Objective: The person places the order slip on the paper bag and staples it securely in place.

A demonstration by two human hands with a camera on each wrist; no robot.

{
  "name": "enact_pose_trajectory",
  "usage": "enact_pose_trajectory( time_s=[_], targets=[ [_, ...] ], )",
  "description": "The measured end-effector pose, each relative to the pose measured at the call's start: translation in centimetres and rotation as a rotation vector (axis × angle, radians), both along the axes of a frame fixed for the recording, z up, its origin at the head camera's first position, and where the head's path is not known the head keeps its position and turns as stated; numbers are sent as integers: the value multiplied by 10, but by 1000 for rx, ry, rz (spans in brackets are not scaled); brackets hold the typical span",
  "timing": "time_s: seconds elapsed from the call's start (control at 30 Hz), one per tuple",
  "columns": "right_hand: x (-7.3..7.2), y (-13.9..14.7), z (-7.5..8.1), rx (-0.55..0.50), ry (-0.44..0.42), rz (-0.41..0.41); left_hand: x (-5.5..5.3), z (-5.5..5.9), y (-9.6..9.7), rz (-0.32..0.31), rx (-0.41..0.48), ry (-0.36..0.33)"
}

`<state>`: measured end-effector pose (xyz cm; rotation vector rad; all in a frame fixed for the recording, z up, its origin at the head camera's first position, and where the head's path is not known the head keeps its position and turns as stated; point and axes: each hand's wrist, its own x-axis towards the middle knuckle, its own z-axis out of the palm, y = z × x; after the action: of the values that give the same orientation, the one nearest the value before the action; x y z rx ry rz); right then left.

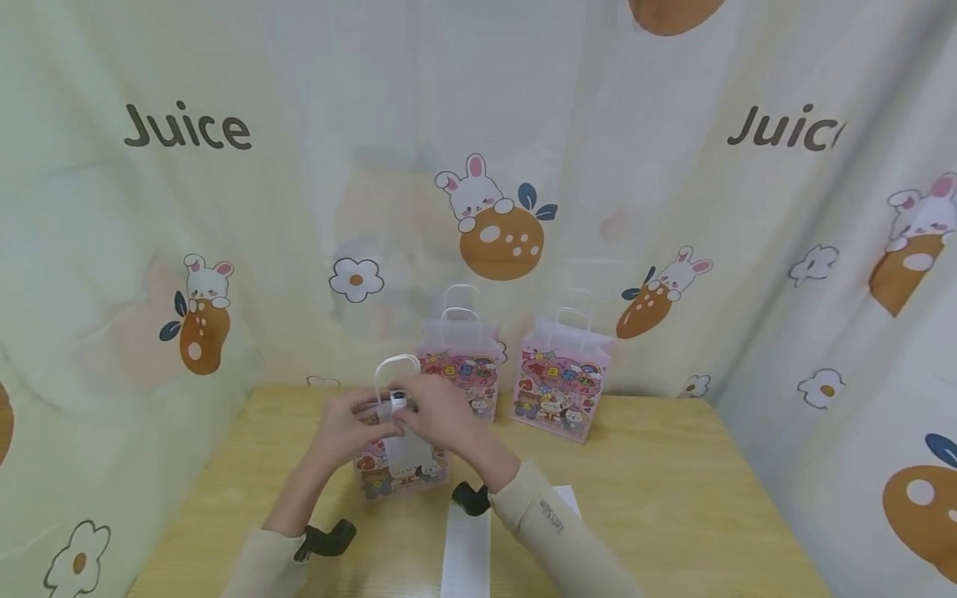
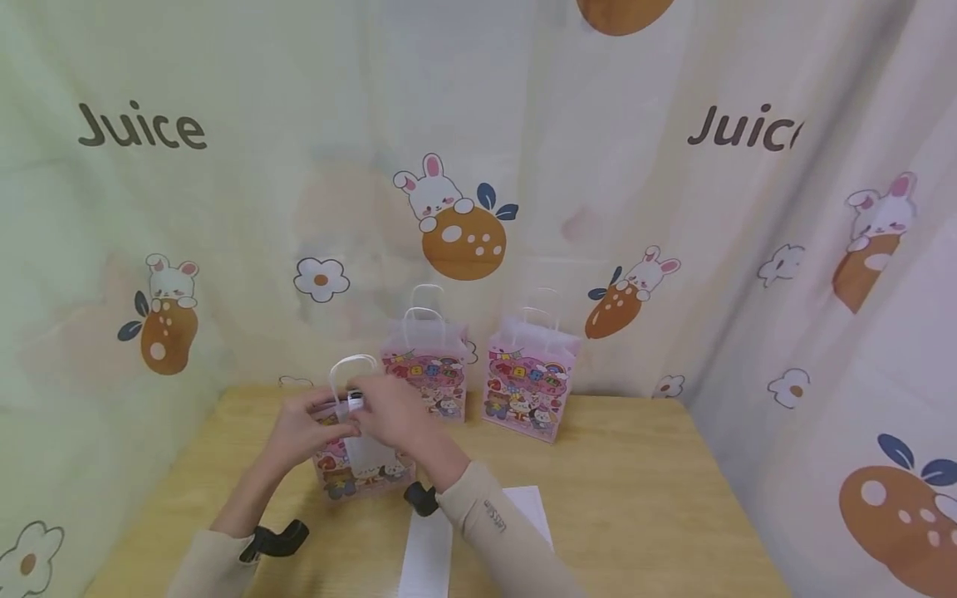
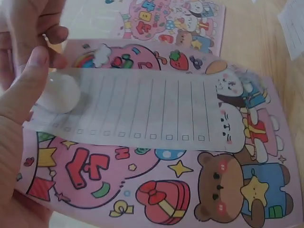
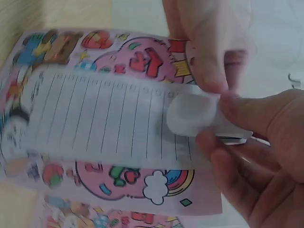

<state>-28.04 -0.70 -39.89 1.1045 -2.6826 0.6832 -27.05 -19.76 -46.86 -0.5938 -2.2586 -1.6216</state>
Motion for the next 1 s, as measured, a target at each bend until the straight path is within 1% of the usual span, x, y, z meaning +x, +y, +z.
enact_pose_trajectory(
  time_s=[0.03, 0.13, 0.17, 0.23, 0.3, 0.37, 0.43, 0.47, 0.53, 0.6, 0.63, 0.7, 0.73, 0.8, 0.87, 0.93, 1.0],
  targets=[
    [-3, 3, 0, -32, -31, 15, -1, -1, 1, 1, -9, 1],
    [-8, 13, 6, -87, -68, 64, -5, -3, 4, 13, -15, 22],
    [-8, 16, 10, -107, -65, 82, -6, -4, 6, 17, -8, 26],
    [-6, 23, 19, -153, -45, 95, -7, -7, 8, 34, -13, 51],
    [-3, 31, 27, -261, -48, 86, -7, -7, 10, 53, -25, 62],
    [-1, 38, 32, -408, -87, 30, -7, -4, 12, 87, -68, 65],
    [1, 42, 32, -569, -193, -10, -7, 0, 14, 130, -131, 56],
    [2, 44, 31, -654, -264, -21, -6, 2, 14, 152, -164, 43],
    [3, 45, 25, -787, -410, -44, -5, 7, 15, 197, -230, 4],
    [6, 47, 19, -915, -574, -31, -3, 12, 15, 233, -299, -45],
    [7, 47, 16, -969, -642, -22, -3, 14, 15, 245, -332, -67],
    [10, 50, 11, -1055, -750, 13, -3, 18, 16, 251, -377, -102],
    [11, 51, 10, -1086, -792, 44, -4, 20, 16, 251, -397, -107],
    [13, 55, 8, -1105, -831, 98, -7, 25, 17, 244, -413, -116],
    [14, 58, 6, -1092, -823, 126, -8, 28, 16, 237, -405, -124],
    [16, 62, 3, -1067, -786, 98, -10, 29, 14, 229, -399, -133],
    [17, 68, -2, -1040, -726, 19, -12, 30, 11, 219, -401, -124]
  ],
)
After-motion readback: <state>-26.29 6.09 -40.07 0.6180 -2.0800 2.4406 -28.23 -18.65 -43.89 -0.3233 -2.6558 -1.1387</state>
